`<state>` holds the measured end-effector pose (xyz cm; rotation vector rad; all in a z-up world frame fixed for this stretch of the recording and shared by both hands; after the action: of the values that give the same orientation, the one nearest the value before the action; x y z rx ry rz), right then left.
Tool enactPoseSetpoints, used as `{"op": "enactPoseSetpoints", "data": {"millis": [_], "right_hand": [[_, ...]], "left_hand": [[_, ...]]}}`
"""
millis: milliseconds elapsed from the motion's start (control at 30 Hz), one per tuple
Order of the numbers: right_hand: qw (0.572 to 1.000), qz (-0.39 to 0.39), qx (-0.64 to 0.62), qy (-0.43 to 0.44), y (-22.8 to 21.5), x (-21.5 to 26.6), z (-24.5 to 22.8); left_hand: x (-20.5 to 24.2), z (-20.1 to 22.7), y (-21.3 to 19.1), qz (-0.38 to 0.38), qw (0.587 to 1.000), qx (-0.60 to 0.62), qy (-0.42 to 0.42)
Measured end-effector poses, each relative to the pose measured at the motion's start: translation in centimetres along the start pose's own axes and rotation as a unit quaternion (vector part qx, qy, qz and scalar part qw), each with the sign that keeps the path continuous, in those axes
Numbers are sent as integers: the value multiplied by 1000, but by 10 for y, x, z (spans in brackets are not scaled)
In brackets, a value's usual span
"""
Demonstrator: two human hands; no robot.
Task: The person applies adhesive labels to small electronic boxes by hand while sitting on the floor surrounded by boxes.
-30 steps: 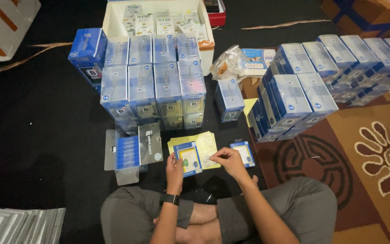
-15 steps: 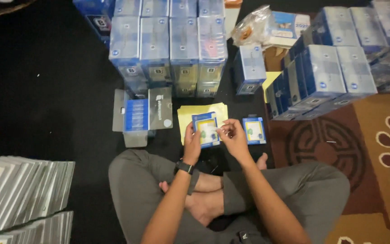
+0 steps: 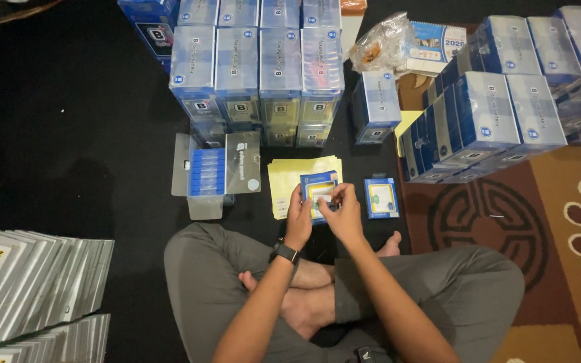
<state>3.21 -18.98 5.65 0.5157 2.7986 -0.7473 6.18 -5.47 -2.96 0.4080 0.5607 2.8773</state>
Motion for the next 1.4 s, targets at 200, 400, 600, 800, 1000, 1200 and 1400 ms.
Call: {"op": "enactPoseSetpoints", "data": {"millis": [200, 400, 600, 800, 1000, 1200, 1400], "right_hand": [[1000, -16, 23, 5, -1, 1, -17], [998, -16, 56, -7, 1, -1, -8], [990, 135, 24, -45, -61, -16, 20], [981, 14, -191, 42, -43, -16, -32], [979, -105, -124, -125, -12, -26, -110], [958, -184, -89, -200, 36, -58, -143], [925, -137, -55, -351, 99, -111, -237]], "left_hand": [[7, 13, 6, -9, 999, -44, 18], [13, 22, 14, -4, 998, -66, 20], [22, 27, 4, 25, 995, -78, 51], [36, 65, 7, 22, 998, -28, 54], [53, 128, -16, 119, 982, -97, 108], [58, 212, -72, 115, 939, -232, 227], [37, 292, -163, 204, 907, -239, 281]]}}
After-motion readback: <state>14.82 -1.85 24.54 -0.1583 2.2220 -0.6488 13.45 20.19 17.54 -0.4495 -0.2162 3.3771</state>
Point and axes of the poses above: each hand's wrist, its own x-axis away from the middle knuckle, its own y-axis out of the palm, z = x × y, the point moved 7 cm from there along -x, towards the middle knuckle, and after that the axes turned 14 degrees about -y, right-handed, at the moved point
